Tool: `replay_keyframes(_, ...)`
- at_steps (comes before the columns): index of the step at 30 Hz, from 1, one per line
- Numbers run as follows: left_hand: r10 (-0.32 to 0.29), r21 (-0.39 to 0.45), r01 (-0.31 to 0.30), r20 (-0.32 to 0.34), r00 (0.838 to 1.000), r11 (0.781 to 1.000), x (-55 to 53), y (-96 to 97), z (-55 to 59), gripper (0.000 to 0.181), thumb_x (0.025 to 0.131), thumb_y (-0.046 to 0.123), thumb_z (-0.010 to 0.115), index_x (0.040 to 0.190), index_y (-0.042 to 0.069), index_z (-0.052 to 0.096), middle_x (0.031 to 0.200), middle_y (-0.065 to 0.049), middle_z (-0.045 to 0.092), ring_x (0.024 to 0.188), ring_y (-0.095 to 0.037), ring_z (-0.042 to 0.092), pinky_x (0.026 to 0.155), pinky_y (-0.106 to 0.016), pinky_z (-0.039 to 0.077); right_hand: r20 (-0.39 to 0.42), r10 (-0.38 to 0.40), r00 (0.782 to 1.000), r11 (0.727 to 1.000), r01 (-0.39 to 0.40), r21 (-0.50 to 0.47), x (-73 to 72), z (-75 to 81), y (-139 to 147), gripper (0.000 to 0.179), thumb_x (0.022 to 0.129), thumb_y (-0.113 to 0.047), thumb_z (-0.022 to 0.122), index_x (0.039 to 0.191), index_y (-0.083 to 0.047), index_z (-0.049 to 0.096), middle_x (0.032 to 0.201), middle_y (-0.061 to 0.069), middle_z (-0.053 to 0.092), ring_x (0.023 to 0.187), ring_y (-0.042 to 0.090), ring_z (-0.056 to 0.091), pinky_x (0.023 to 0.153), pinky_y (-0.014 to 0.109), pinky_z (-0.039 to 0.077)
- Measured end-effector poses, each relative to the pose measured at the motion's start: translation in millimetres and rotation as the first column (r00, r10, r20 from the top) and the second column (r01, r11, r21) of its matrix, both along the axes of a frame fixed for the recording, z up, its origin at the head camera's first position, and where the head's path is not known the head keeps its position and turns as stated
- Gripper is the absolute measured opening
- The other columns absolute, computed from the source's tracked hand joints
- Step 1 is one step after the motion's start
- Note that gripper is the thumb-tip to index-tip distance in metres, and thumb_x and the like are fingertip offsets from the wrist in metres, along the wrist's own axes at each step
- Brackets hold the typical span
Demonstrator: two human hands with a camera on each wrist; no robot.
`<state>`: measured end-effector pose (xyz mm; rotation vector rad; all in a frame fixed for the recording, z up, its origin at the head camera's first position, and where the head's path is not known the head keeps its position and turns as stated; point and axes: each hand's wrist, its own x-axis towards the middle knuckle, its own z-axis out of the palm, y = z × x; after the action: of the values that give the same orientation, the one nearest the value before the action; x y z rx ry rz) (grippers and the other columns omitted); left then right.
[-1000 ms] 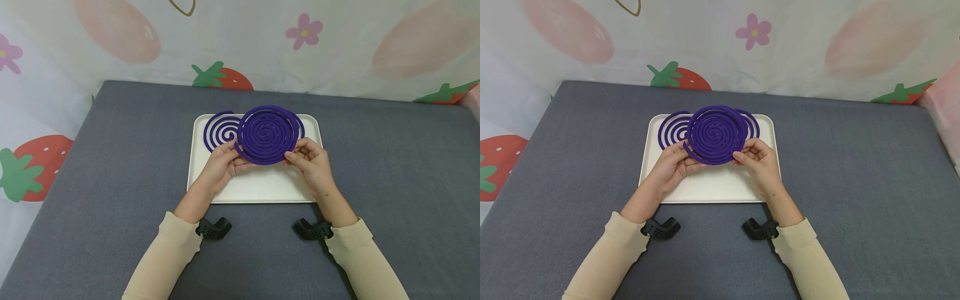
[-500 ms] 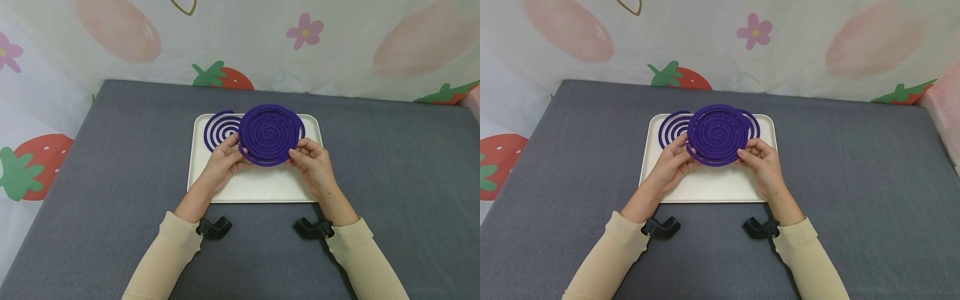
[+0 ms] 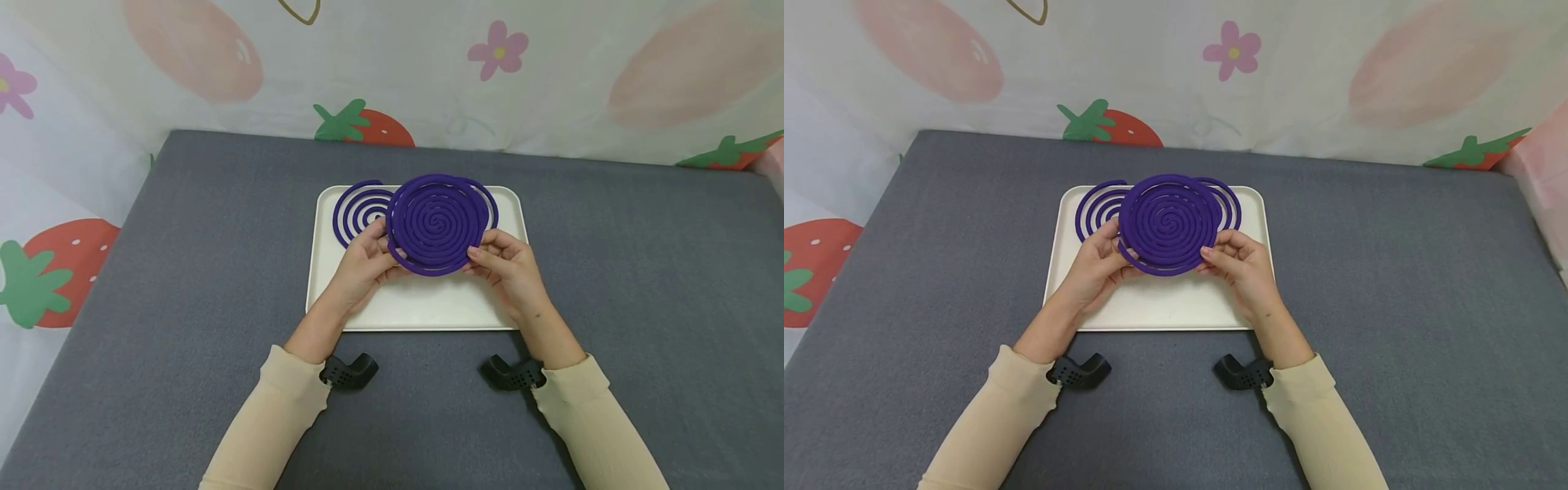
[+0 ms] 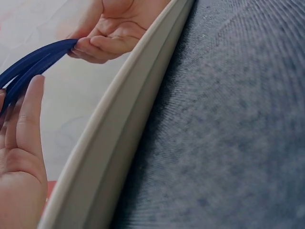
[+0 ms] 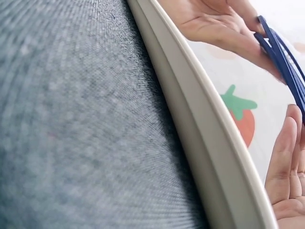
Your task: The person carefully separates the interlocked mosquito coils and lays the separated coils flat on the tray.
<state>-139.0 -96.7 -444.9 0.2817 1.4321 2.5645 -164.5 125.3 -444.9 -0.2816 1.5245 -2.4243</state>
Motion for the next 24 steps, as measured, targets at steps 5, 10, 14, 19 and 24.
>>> replay_keyframes(5,-0.006,-0.037,0.006,0.0,1.0,0.999,-0.2,1.6,0.0,0.054,0.09,-0.018,0.041,0.141,-0.005,0.03,0.099,-0.002,0.067,0.089,-0.016,0.066,0.078,-0.034,0.056,-0.003,0.017,1.0,1.0,-0.017,0.002,-0.1,-0.8,0.2,0.028,0.088,0.016,0.045,0.086,-0.005,0.064,0.072,0.006,0.066,0.063,0.015,0.065,0.059,0.024,0.055)
replay_keyframes(10,-0.005,-0.07,0.005,-0.002,1.0,0.998,-0.5,2.2,-0.4,0.058,0.09,-0.017,0.043,0.144,-0.001,0.028,0.099,-0.002,0.067,0.088,-0.017,0.066,0.078,-0.036,0.056,-0.005,0.025,1.0,0.999,-0.025,0.022,0.0,-1.0,0.0,0.029,0.089,0.016,0.044,0.087,-0.006,0.064,0.073,0.006,0.066,0.063,0.015,0.065,0.059,0.025,0.055)
replay_keyframes(14,0.035,-0.121,-0.038,-0.024,0.999,0.992,-1.2,3.0,-2.1,0.052,0.09,-0.015,0.047,0.139,-0.005,0.034,0.094,-0.002,0.068,0.083,-0.018,0.068,0.075,-0.036,0.057,-0.01,0.026,1.0,0.999,-0.026,0.038,0.5,-0.7,-0.2,0.03,0.089,0.017,0.045,0.085,-0.006,0.064,0.072,0.006,0.067,0.063,0.015,0.066,0.059,0.025,0.056)
replay_keyframes(19,0.075,-0.169,-0.082,-0.048,0.996,0.982,-1.8,3.1,-3.6,0.047,0.089,-0.014,0.05,0.134,-0.006,0.039,0.088,-0.001,0.07,0.079,-0.018,0.068,0.073,-0.04,0.057,-0.001,-0.02,1.0,0.997,0.02,0.074,1.2,-0.8,-3.3,0.029,0.088,0.016,0.048,0.083,-0.007,0.065,0.072,0.005,0.067,0.062,0.014,0.065,0.06,0.024,0.055)
replay_keyframes(24,0.111,-0.189,-0.114,-0.025,0.994,0.975,-3.0,3.4,-3.6,0.046,0.089,-0.013,0.051,0.134,-0.005,0.04,0.083,-0.001,0.07,0.074,-0.018,0.068,0.07,-0.039,0.057,-0.025,-0.118,0.993,0.987,0.12,0.107,1.9,-1.7,-7.0,0.029,0.086,0.016,0.053,0.084,-0.009,0.068,0.072,0.003,0.066,0.062,0.013,0.063,0.06,0.023,0.055)
